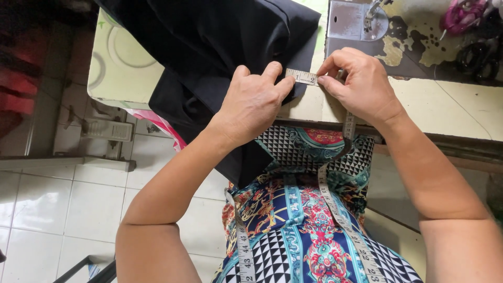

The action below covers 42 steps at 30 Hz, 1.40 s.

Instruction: Measuring and marking a black garment using a tape measure and chalk on a sewing table.

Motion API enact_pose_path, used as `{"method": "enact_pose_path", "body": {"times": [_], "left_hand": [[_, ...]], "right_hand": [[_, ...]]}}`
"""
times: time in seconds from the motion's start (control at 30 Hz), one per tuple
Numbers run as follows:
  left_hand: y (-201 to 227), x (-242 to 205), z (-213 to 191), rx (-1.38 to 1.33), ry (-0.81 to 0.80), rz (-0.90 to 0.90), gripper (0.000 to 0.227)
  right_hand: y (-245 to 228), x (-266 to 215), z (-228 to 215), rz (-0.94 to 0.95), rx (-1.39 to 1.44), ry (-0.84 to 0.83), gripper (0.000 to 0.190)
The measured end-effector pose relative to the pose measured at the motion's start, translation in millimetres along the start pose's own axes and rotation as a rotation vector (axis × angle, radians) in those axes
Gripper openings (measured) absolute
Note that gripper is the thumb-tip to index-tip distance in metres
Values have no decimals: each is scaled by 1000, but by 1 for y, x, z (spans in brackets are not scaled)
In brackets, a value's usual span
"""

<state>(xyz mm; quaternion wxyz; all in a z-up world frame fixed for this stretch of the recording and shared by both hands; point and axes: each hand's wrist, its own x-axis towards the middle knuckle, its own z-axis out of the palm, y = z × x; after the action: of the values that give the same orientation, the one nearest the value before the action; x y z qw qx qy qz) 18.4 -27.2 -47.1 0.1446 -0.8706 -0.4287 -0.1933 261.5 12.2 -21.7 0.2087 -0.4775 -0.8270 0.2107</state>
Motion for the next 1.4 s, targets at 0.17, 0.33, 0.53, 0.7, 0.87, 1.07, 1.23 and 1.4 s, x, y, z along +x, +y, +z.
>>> {"method": "enact_pose_path", "body": {"times": [0.17, 0.33, 0.53, 0.7, 0.87, 1.07, 1.23, 1.4], "left_hand": [[0, 0, -1, -1, 7, 1, 38], [1, 0, -2, 8, 12, -4, 34], [2, 1, -4, 5, 5, -7, 31], [2, 1, -5, 11, -4, -9, 35], [3, 1, -5, 6, 4, -15, 31], [3, 2, -5, 0, 5, -16, 33], [4, 3, -4, 15, -2, -10, 29], [12, 5, -2, 60, -7, -21, 23]], "right_hand": [[-4, 1, -2, 16, 43, -2, 5], [-2, 2, -2, -25, 62, -11, 10], [2, 1, 1, -68, 61, 6, 12], [4, 0, 2, -82, 50, 8, 14], [5, 0, 2, -107, 47, 19, 15], [6, 0, 4, -124, 40, 32, 14], [5, -2, 3, -119, -3, 43, 14], [11, -2, 6, -208, -147, 71, 12]]}}
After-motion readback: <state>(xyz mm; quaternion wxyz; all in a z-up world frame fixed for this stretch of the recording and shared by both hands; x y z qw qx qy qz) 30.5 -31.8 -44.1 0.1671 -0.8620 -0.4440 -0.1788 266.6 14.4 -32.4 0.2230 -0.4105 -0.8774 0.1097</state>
